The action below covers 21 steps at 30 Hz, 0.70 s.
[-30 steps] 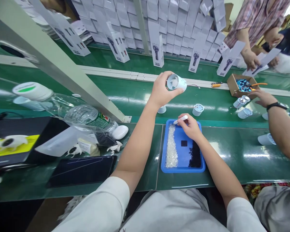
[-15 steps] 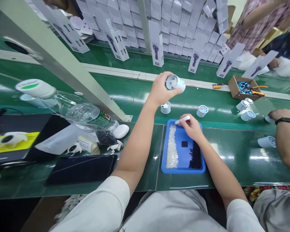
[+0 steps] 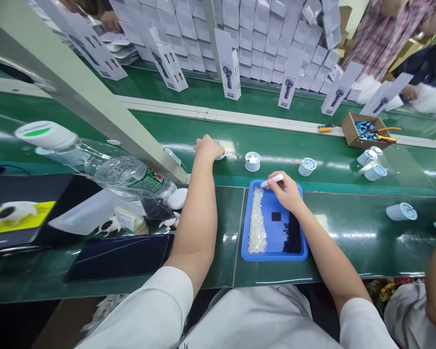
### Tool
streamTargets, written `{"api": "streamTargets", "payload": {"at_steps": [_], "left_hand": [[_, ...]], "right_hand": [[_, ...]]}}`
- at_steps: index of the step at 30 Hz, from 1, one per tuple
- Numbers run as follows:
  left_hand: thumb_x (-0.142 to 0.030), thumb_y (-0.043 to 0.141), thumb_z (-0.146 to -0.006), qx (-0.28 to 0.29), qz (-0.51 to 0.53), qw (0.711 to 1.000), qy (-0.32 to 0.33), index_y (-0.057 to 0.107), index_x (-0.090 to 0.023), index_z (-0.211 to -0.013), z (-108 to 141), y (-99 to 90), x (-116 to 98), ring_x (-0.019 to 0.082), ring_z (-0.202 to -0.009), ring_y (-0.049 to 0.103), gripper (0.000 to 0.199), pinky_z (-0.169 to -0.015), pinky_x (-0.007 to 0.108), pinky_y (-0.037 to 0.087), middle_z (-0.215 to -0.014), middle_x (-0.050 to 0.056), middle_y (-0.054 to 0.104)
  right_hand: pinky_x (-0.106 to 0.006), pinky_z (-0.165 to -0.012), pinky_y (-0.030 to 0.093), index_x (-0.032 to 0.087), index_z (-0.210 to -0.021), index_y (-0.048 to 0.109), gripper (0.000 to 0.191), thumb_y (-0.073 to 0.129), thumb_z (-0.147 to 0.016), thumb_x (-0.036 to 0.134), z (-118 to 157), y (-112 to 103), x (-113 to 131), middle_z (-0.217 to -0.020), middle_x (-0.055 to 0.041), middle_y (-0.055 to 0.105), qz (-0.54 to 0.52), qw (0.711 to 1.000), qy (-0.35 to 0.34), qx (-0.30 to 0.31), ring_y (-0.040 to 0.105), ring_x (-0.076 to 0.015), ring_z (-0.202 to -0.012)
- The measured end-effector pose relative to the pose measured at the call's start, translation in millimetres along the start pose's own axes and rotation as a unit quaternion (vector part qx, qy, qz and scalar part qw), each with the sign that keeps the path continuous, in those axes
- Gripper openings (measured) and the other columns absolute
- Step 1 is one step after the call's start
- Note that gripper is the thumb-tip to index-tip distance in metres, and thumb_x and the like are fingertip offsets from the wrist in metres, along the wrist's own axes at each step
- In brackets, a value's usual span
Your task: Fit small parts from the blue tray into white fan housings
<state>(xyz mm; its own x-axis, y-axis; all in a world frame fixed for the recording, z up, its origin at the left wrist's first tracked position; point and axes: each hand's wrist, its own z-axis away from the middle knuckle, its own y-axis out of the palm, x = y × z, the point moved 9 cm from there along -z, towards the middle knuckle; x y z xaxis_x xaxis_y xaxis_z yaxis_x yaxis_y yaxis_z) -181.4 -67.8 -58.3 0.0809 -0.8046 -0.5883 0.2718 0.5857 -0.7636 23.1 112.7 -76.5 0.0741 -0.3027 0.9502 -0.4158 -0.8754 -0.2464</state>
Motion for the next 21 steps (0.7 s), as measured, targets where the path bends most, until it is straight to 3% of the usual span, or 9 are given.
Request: {"api": "streamTargets", "payload": {"at_steps": [3, 6, 10, 13, 16, 21], "left_hand": [[-0.019, 0.062, -0.074, -0.012, -0.033, 0.999, 0.012, 0.052, -0.011, -0.129, 1.6, 4.3, -6.7, 0.040, -0.144, 0.031, 0.057, -0.112, 0.057, 0.035, -0.151, 0.026, 0.034], [-0.028, 0.057, -0.081, -0.016, -0.052, 0.992, 0.118, 0.052, -0.014, -0.133, 14.1, 14.0, -41.2, 0.037, -0.143, 0.033, 0.054, -0.115, 0.052, 0.031, -0.150, 0.022, 0.038], [-0.042, 0.057, -0.083, 0.159, -0.105, 0.946, 0.264, 0.050, -0.023, -0.136, 45.2, 65.0, -79.4, 0.034, -0.144, 0.033, 0.056, -0.115, 0.048, 0.033, -0.151, 0.014, 0.040], [-0.037, 0.061, -0.081, 0.210, -0.158, 0.919, 0.295, 0.048, -0.023, -0.137, 57.8, 87.3, -82.6, 0.035, -0.141, 0.039, 0.059, -0.110, 0.048, 0.038, -0.149, 0.013, 0.045], [-0.027, 0.063, -0.078, 0.216, -0.160, 0.913, 0.307, 0.049, -0.022, -0.135, 57.8, 93.3, -82.9, 0.030, -0.128, 0.053, 0.059, -0.103, 0.040, 0.045, -0.141, 0.011, 0.054], [-0.020, 0.066, -0.071, 0.184, -0.138, 0.917, 0.325, 0.056, -0.023, -0.125, 49.1, 86.0, -88.9, 0.026, -0.119, 0.060, 0.055, -0.098, 0.032, 0.049, -0.134, 0.009, 0.061]], "right_hand": [[-0.035, -0.071, 0.060, 0.024, -0.089, 0.060, 0.043, 0.068, -0.075, 0.064, 0.2, 1.6, -1.6, -0.078, -0.0002, 0.068, -0.001, 1.000, 0.004, 0.006, 0.071, -0.0174, -0.069], [-0.034, -0.069, 0.060, 0.024, -0.088, 0.060, 0.046, 0.068, -0.073, 0.066, -0.1, -0.6, -2.0, -0.077, 0.0000, 0.068, -0.007, 1.000, 0.006, -0.006, 0.070, -0.0172, -0.068], [-0.034, -0.067, 0.059, 0.024, -0.086, 0.060, 0.047, 0.069, -0.071, 0.068, -0.9, -7.1, 1.9, -0.076, 0.0003, 0.068, -0.026, 0.999, 0.008, -0.028, 0.069, -0.0166, -0.065], [-0.033, -0.064, 0.058, 0.024, -0.085, 0.058, 0.047, 0.069, -0.072, 0.068, 0.2, -14.0, 8.5, -0.071, 0.0010, 0.066, -0.033, 0.999, 0.008, -0.041, 0.067, -0.0161, -0.061], [-0.031, -0.058, 0.055, 0.024, -0.081, 0.056, 0.044, 0.067, -0.075, 0.067, 6.2, -19.7, 19.6, -0.065, 0.0025, 0.062, 0.000, 0.999, -0.003, -0.045, 0.063, -0.0149, -0.056], [-0.028, -0.052, 0.044, 0.023, -0.070, 0.056, 0.031, 0.068, -0.080, 0.050, 26.5, -11.5, 42.6, -0.061, 0.0023, 0.060, 0.163, 0.985, -0.049, 0.033, 0.051, -0.0113, -0.051]]}}
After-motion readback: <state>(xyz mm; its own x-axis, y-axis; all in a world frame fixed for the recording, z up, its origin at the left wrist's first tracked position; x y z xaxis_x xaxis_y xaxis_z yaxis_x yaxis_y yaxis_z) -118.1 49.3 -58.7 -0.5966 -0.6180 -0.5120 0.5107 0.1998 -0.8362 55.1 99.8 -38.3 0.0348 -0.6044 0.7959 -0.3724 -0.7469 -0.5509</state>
